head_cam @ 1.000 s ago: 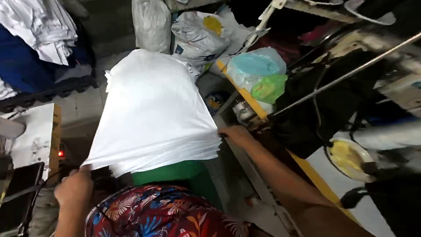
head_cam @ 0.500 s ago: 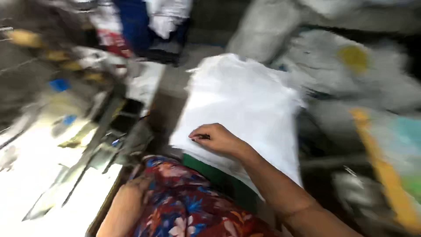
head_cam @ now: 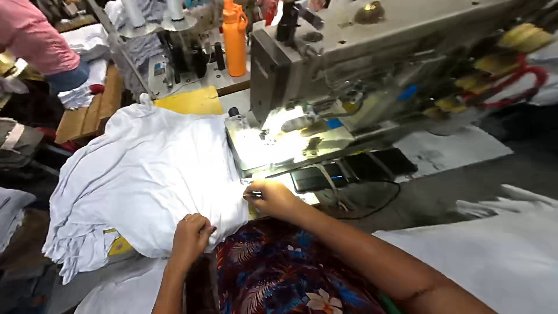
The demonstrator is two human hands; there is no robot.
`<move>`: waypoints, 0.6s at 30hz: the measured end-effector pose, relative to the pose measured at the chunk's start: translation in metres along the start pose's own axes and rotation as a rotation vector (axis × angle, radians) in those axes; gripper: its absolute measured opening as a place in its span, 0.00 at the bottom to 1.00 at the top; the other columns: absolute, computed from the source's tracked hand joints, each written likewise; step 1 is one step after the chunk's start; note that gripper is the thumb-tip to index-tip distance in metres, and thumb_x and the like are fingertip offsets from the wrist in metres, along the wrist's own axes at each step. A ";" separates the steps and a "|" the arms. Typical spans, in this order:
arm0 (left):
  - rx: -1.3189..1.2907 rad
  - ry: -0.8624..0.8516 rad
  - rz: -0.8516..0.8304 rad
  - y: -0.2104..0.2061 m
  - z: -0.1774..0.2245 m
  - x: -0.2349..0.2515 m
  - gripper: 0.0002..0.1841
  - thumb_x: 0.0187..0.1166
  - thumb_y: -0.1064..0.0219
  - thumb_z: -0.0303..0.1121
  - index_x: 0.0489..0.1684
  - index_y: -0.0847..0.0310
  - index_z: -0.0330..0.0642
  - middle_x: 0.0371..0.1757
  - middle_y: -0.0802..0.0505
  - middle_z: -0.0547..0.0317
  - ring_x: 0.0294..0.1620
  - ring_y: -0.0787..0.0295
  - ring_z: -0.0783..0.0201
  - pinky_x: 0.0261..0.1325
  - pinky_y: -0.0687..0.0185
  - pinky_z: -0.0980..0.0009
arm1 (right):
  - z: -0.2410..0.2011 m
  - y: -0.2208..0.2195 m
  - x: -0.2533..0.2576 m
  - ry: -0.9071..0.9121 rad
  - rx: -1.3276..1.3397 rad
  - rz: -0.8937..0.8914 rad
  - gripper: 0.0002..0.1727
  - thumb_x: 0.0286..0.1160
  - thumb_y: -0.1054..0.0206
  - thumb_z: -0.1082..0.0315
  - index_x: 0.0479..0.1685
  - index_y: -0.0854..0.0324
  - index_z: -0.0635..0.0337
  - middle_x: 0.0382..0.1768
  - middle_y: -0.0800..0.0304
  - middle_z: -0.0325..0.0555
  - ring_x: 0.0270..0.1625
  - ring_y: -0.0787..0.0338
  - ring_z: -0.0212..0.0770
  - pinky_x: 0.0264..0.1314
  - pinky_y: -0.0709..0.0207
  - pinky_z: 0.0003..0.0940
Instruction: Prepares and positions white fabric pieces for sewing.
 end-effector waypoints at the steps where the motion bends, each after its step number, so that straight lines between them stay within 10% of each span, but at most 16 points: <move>1: -0.047 0.009 -0.019 0.005 -0.003 0.000 0.12 0.74 0.31 0.40 0.26 0.11 0.43 0.31 0.08 0.58 0.40 0.10 0.56 0.47 0.15 0.53 | -0.009 -0.008 0.013 -0.017 0.010 0.016 0.15 0.82 0.37 0.58 0.51 0.08 0.57 0.50 0.06 0.49 0.58 0.09 0.45 0.66 0.19 0.48; 6: 0.052 0.033 0.008 0.004 0.010 0.004 0.22 0.66 0.23 0.52 0.50 0.07 0.47 0.55 0.07 0.50 0.60 0.12 0.42 0.57 0.20 0.36 | -0.045 -0.038 0.055 -0.240 -0.263 -0.090 0.24 0.81 0.37 0.54 0.67 0.22 0.63 0.61 0.15 0.61 0.58 0.10 0.60 0.56 0.18 0.59; 11: 0.127 -0.104 0.128 -0.009 -0.013 0.001 0.17 0.80 0.39 0.48 0.29 0.11 0.49 0.31 0.08 0.61 0.43 0.10 0.50 0.44 0.20 0.47 | -0.022 -0.062 0.055 -0.306 -0.348 -0.173 0.19 0.76 0.35 0.69 0.64 0.24 0.67 0.61 0.16 0.65 0.60 0.11 0.63 0.58 0.18 0.60; 18: -0.121 -0.011 -0.140 0.042 -0.064 -0.068 0.10 0.72 0.28 0.41 0.28 0.08 0.46 0.35 0.05 0.59 0.47 0.09 0.52 0.53 0.18 0.44 | -0.053 -0.103 0.028 0.083 0.195 -0.356 0.12 0.79 0.32 0.64 0.47 0.09 0.65 0.39 0.06 0.54 0.44 0.07 0.48 0.54 0.16 0.51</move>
Point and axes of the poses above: each hand's wrist, its own x-axis towards the middle knuckle, its own y-axis out of the back of the hand, z = x × y, the point moved 6 cm from there along x, towards the middle knuckle
